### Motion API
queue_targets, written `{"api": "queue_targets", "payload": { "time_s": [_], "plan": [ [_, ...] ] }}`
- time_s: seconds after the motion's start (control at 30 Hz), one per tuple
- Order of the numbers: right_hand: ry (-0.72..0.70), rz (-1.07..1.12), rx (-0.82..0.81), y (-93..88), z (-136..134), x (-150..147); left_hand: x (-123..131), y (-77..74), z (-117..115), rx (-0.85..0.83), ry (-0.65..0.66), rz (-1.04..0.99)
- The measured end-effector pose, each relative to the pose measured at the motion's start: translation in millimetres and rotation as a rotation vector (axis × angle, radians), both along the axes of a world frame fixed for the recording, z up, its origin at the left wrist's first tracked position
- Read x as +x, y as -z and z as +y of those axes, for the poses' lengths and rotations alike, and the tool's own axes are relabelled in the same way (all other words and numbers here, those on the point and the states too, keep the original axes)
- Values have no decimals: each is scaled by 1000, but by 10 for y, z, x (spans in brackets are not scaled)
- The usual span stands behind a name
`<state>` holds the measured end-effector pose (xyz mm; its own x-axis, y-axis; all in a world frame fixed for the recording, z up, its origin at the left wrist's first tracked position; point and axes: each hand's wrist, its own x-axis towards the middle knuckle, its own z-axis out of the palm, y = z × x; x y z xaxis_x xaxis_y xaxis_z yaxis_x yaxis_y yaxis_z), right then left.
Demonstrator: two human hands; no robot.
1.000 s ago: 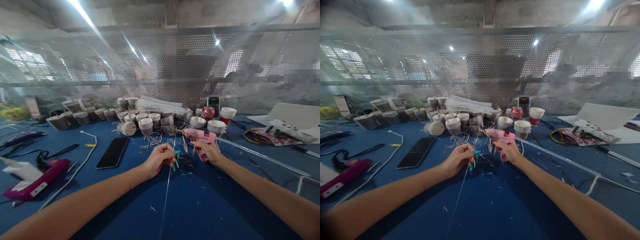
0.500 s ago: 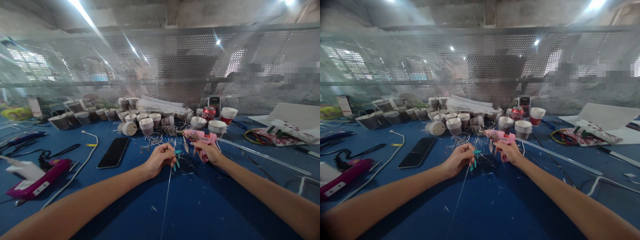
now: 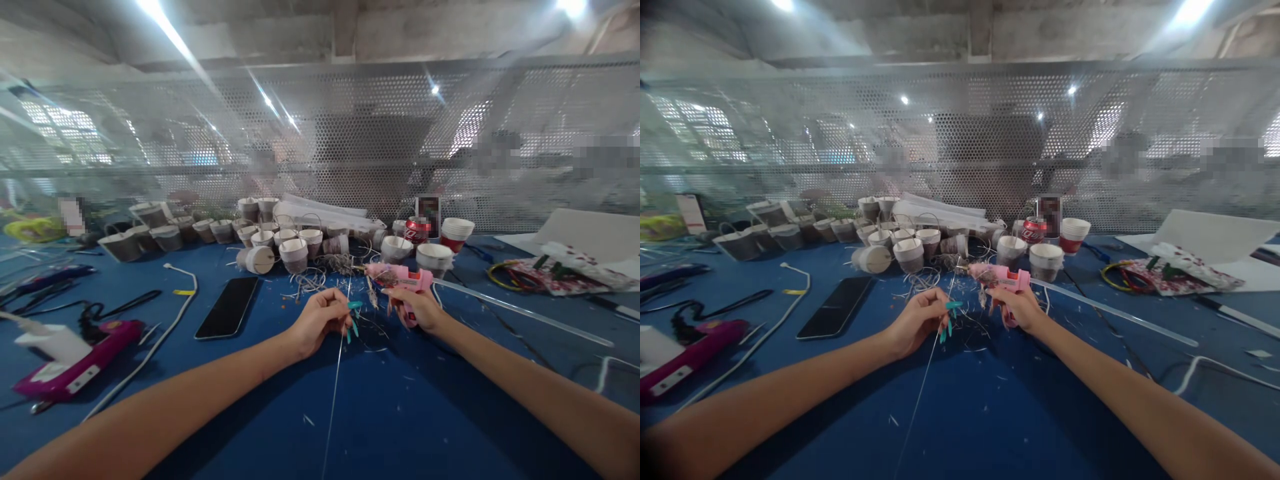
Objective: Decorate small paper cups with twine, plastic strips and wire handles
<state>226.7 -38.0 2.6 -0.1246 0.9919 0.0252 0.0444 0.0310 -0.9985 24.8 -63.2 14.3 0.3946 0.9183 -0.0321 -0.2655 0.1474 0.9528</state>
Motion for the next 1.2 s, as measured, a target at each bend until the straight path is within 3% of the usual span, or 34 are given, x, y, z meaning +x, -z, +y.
{"api": "queue_targets", "payload": {
  "time_s": [0.5,0.67,0.77,0.93,1.07,1.2],
  "plan": [
    [90,45,54,-56,-23,-14,-11,34,11,25,45,-8],
    [202,65,144,-42,-26,-6,-19,50,22,34,88,-9],
    [372,-151,229,-77,-8,64,-20,46,24,30,87,-17],
    [638,-874,525,-322,-22,253,-18,22,32,5,49,-25],
    [739,-1312,375,-598,-147,328,-23,18,40,-10,28,-34],
    [884,-1404,160,-722,-193,522,-21,4,36,-21,21,-20]
  ]
}}
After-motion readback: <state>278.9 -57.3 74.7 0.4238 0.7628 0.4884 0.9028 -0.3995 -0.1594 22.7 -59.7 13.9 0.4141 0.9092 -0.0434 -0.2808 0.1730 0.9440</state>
